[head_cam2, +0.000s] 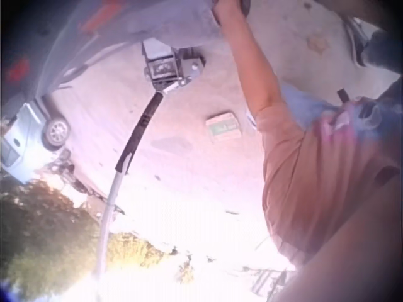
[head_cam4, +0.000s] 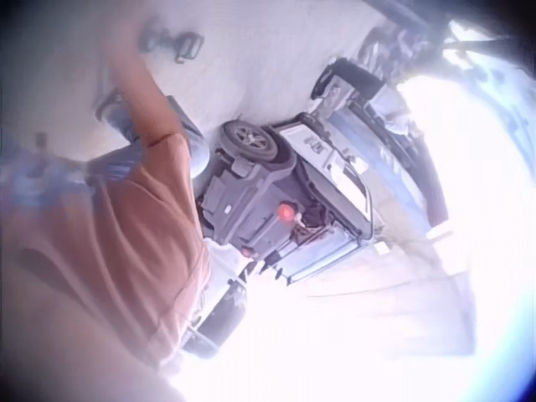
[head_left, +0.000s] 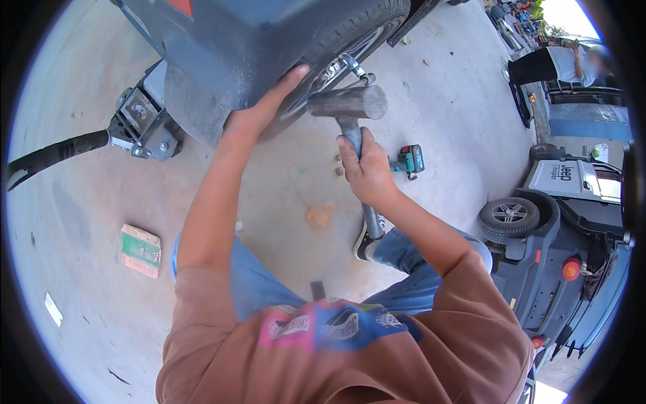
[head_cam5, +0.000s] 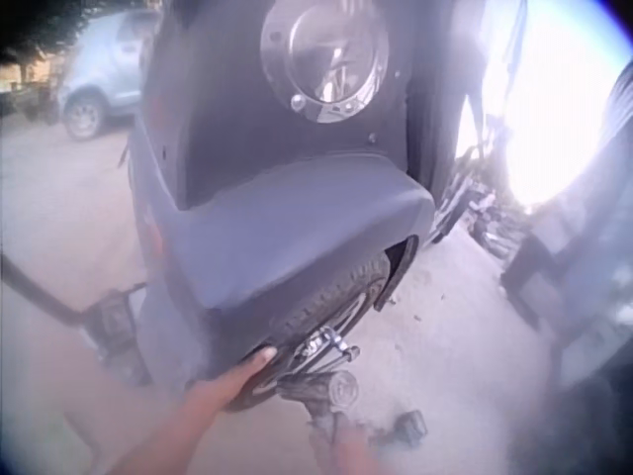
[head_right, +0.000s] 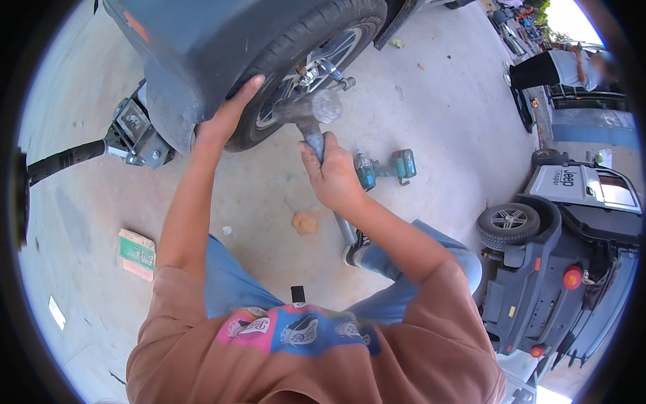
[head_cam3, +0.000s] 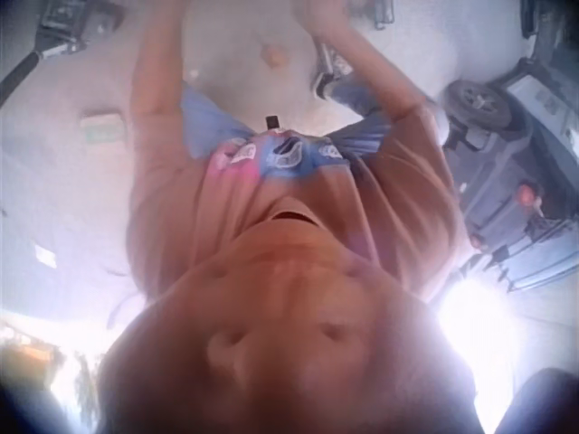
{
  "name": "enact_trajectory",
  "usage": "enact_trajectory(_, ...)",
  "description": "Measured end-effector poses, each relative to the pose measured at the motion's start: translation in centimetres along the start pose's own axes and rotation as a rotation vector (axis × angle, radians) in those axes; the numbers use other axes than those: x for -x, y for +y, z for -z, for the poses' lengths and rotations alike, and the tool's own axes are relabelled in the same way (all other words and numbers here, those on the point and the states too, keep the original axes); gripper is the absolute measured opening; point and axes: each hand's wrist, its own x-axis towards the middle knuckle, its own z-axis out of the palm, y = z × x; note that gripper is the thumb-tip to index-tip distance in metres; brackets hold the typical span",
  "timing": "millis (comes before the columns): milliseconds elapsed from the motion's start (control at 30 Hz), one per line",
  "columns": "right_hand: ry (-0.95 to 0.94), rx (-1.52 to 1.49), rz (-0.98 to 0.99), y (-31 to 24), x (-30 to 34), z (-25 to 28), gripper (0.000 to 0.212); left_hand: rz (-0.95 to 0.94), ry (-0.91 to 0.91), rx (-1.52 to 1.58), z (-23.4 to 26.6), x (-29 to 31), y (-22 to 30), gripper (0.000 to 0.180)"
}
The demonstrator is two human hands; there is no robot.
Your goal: The person kneels beside a raised vehicle and repeatedly uses a hammer and impact wrench to loosen and remove lug nuts from a car wheel. The person alternates between tools and continues striking the wheel area while attempting to detach the tire.
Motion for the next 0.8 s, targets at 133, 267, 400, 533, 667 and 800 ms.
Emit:
enact_trajectory(133, -0.15, 0.024, -0.02, -1.2, -1.7, 1.2, 0.04, 0.03, 0.031, 0.035, -0.2, 0.4, -0.6, 0.058)
enact_trajectory(267, -0.108, -0.285, -0.296, -6.5, -0.3, 5.5, 0.036, -0.006, 0.098, 0.01, -0.1, 0.7, -1.7, 0.06)
enact_trajectory(400, 0.348, -0.467, 0.221, -6.4, 0.2, 7.3, 0.027, -0.013, 0.068, 0.01, 0.7, 0.2, -0.9, 0.062)
enact_trajectory(533, 0.311, 0.086, 0.144, 1.6, -0.2, 2.5, 0.031, 0.122, -0.038, -0.128, -0.5, -0.8, 2.9, 0.064)
enact_trajectory(667, 0.004, -0.097, -0.27, 0.5, -2.5, 2.5, 0.039, 0.056, -0.005, 0.042, -0.8, -1.0, -0.2, 0.07)
enact_trajectory(800, -0.041, -0.338, -0.448, -2.5, -1.8, 6.7, 0.04, 0.093, -0.007, -0.016, -0.9, -1.2, 0.1, 0.078)
